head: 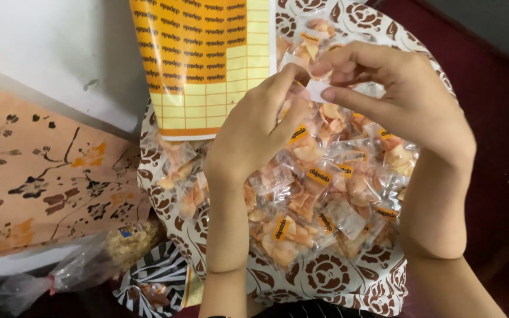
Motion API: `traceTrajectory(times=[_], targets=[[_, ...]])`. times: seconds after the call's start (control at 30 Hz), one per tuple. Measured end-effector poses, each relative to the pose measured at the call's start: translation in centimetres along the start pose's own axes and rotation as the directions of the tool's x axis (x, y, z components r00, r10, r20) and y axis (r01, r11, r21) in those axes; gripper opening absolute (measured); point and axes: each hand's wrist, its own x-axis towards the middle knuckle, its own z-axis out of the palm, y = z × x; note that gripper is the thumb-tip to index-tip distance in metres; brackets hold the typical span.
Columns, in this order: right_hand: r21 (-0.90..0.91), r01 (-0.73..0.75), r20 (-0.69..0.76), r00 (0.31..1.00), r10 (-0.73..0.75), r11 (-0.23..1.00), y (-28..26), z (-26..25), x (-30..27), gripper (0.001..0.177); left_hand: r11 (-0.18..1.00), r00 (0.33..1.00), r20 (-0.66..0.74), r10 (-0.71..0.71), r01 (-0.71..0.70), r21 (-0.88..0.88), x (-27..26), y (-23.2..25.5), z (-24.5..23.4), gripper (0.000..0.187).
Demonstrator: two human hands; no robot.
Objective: Peeling small yellow labels from a sheet and applying them to individual snack bags.
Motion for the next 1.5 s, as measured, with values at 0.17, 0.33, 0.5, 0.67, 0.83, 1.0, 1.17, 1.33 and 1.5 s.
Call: traceTrajectory(times=[0.17,0.33,0.5,0.67,0.83,1.0,1.17,1.33,1.5], targets=[[-0.076,0.008,0.065,0.998,-0.003,0.997,-0.1,0.3,-0.2,0.008,0.995,0.997,0.058,-0.058,0.062,-0.073,-1.2,0.1,-1.1,0.037],[-0.076,0.029,0.159,0.987,-0.016,0.997,0.1,1.3,0.4,0.01,0.988,0.974,0.18,-0.14,0.15,-0.043,-2.6,-0.7,-2.7,0.051],[-0.118,0.002,0.376,0.926,0.042,0.993,1.8,2.4,1.2,0.023,0.948,0.929,0.191,-0.317,0.317,0.032,-2.9,-2.8,-4.0,0.041],[0.072,0.006,0.476,0.879,-0.04,0.997,2.4,5.7,2.8,0.055,0.812,0.819,0.049,-0.571,0.555,0.181,-2.4,-4.6,-3.2,0.042],[-0.177,-0.189,0.573,0.778,0.257,0.966,3.0,8.5,2.6,0.084,0.852,0.86,0.009,-0.511,0.505,0.135,-2.9,-5.1,-3.2,0.036],[-0.095,-0.52,0.562,0.676,0.477,0.849,-1.2,9.8,3.5,0.081,0.906,0.914,0.002,-0.405,0.401,0.136,-3.5,-6.6,-3.1,0.04],[0.002,-0.573,0.539,0.691,0.482,0.819,-0.5,10.7,3.2,0.079,0.917,0.926,0.024,-0.377,0.37,0.15,-3.7,-6.5,-2.9,0.037],[-0.044,-0.537,0.554,0.689,0.468,0.842,-0.2,10.6,3.3,0.069,0.91,0.918,0.026,-0.395,0.387,0.149,-2.9,-7.2,-2.0,0.032],[-0.018,-0.555,0.566,0.68,0.466,0.832,-3.3,10.1,3.5,0.07,0.891,0.896,0.054,-0.442,0.43,0.148,-2.4,-9.2,-0.7,0.019]])
